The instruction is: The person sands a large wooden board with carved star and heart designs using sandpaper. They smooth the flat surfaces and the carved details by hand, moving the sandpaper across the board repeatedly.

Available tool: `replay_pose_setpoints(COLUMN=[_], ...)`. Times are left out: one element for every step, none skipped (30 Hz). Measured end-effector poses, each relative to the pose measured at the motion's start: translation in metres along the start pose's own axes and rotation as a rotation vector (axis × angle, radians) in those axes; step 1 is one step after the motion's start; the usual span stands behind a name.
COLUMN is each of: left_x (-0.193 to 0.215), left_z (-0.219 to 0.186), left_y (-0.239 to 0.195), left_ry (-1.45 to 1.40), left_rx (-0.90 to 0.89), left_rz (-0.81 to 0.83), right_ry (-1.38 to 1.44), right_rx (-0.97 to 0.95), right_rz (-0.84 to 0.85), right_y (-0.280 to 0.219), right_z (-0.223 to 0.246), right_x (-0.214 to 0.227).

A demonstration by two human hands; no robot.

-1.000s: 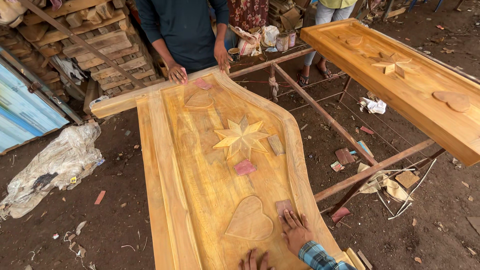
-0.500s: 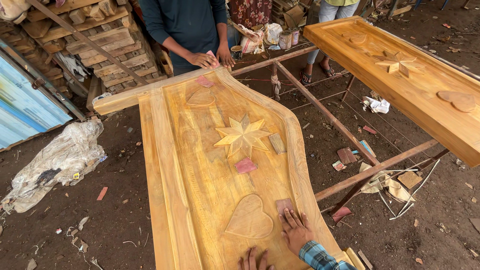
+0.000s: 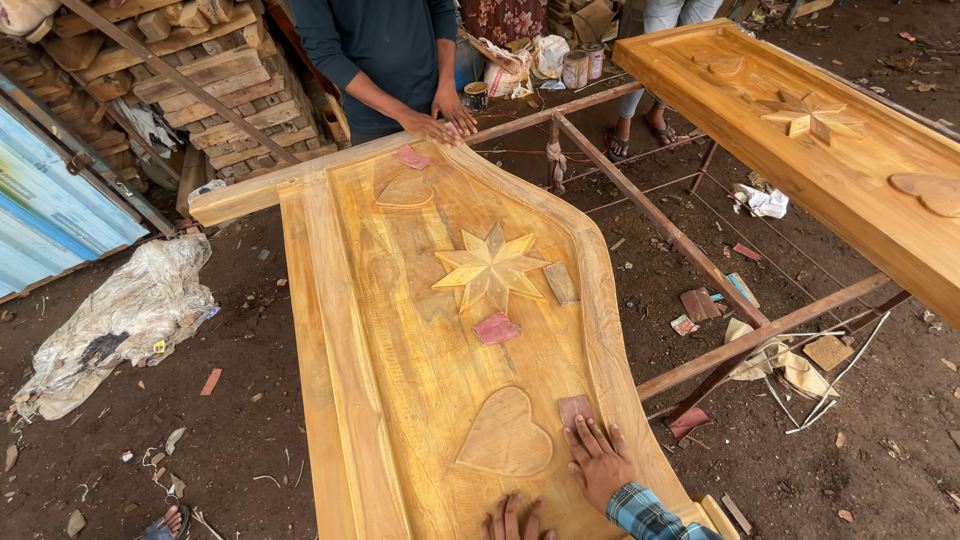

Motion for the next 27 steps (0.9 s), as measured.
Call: replay_pose_setpoints(left_x=[0.000, 0.000, 0.000, 0.001, 0.003, 0.004, 0.002, 0.000, -0.002, 0.001, 0.004, 0.007, 0.008, 0.008, 0.009, 0.011, 0.012, 0.013, 0.001, -0.011, -0.023, -0.028, -0.032, -0.035, -0.029, -0.025, -0.021], left_z=[0.000, 0.000, 0.000, -0.001, -0.001, -0.001, -0.001, 0.000, 0.001, 0.000, -0.001, -0.001, 0.000, -0.001, -0.001, -0.001, -0.001, -0.002, 0.002, 0.004, 0.007, 0.008, 0.010, 0.011, 0.010, 0.009, 0.008], left_y=[-0.001, -0.001, -0.001, -0.001, -0.002, -0.002, -0.002, -0.002, -0.002, -0.001, -0.001, 0.000, 0.002, 0.002, 0.003, 0.000, -0.002, -0.010, -0.013, -0.016, -0.019, -0.023, -0.026, -0.027, -0.029, -0.026, -0.024], left_ry=[0.008, 0.015, 0.022, 0.025, 0.028, 0.032, 0.034, 0.038, 0.041, 0.049, 0.057, 0.065, 0.081, 0.093, 0.106, 0.088, 0.070, 0.050, 0.008, -0.030, -0.064, -0.100, -0.134, -0.169, -0.178, -0.185, -0.193], left_rx=[-0.003, -0.006, -0.010, -0.013, -0.016, -0.017, -0.013, -0.007, -0.001, 0.000, 0.000, 0.000, -0.004, -0.013, -0.022, -0.024, -0.025, -0.031, 0.012, 0.056, 0.102, 0.121, 0.141, 0.174, 0.163, 0.155, 0.148], left_rz=[-0.002, -0.004, -0.006, -0.026, -0.046, -0.067, -0.050, -0.035, -0.020, -0.065, -0.110, -0.156, -0.181, -0.201, -0.222, -0.241, -0.259, -0.266, -0.124, 0.014, 0.152, 0.210, 0.269, 0.322, 0.317, 0.298, 0.279], right_ry=[0.001, 0.002, 0.006, 0.009, 0.012, 0.014, 0.017, 0.018, 0.019, 0.020, 0.021, 0.020, 0.019, 0.020, 0.017, 0.021, 0.025, 0.036, 0.047, 0.057, 0.051, 0.043, 0.035, 0.017, -0.001, 0.016, 0.034], right_rx=[0.002, 0.003, 0.007, 0.010, 0.013, 0.013, 0.014, 0.017, 0.015, 0.015, 0.015, 0.010, 0.005, -0.006, 0.016, 0.028, 0.041, 0.045, 0.049, 0.054, 0.070, 0.090, 0.111, 0.120, 0.130, 0.135, 0.140], right_rz=[-0.014, -0.029, -0.031, -0.033, -0.036, -0.046, -0.056, -0.068, -0.075, -0.084, -0.092, -0.066, -0.039, -0.010, -0.022, -0.029, -0.037, -0.030, -0.023, -0.020, -0.063, -0.099, -0.135, -0.134, -0.132, -0.131, -0.130], right_y=[0.000, 0.001, 0.002, 0.002, 0.003, 0.003, 0.004, 0.005, 0.005, 0.004, 0.004, 0.004, 0.003, 0.000, 0.000, -0.004, -0.005, -0.008, -0.006, -0.004, -0.003, -0.002, 0.000, 0.007, 0.015, 0.027, 0.039], right_z=[0.000, -0.001, -0.001, -0.001, -0.002, -0.002, -0.003, -0.003, -0.004, -0.004, -0.003, -0.002, -0.001, 0.000, 0.002, 0.003, 0.003, 0.004, 0.005, 0.003, 0.003, 0.003, 0.004, 0.001, -0.002, -0.006, -0.008], right_x=[0.000, -0.001, -0.002, -0.003, -0.005, -0.006, -0.007, -0.007, -0.007, -0.007, -0.007, -0.010, -0.012, -0.015, -0.011, -0.010, -0.007, -0.010, -0.011, -0.010, -0.005, -0.004, -0.003, -0.002, -0.001, 0.002, 0.004])
Point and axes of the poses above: each hand's wrist, its own y-axis towards the middle knuckle, its own x-axis out of the back of the hand, z = x × y, the point moved 10 cm from there along y, towards the middle knuckle, and after that the axes turned 8 degrees about z, right-handed, at the moved point
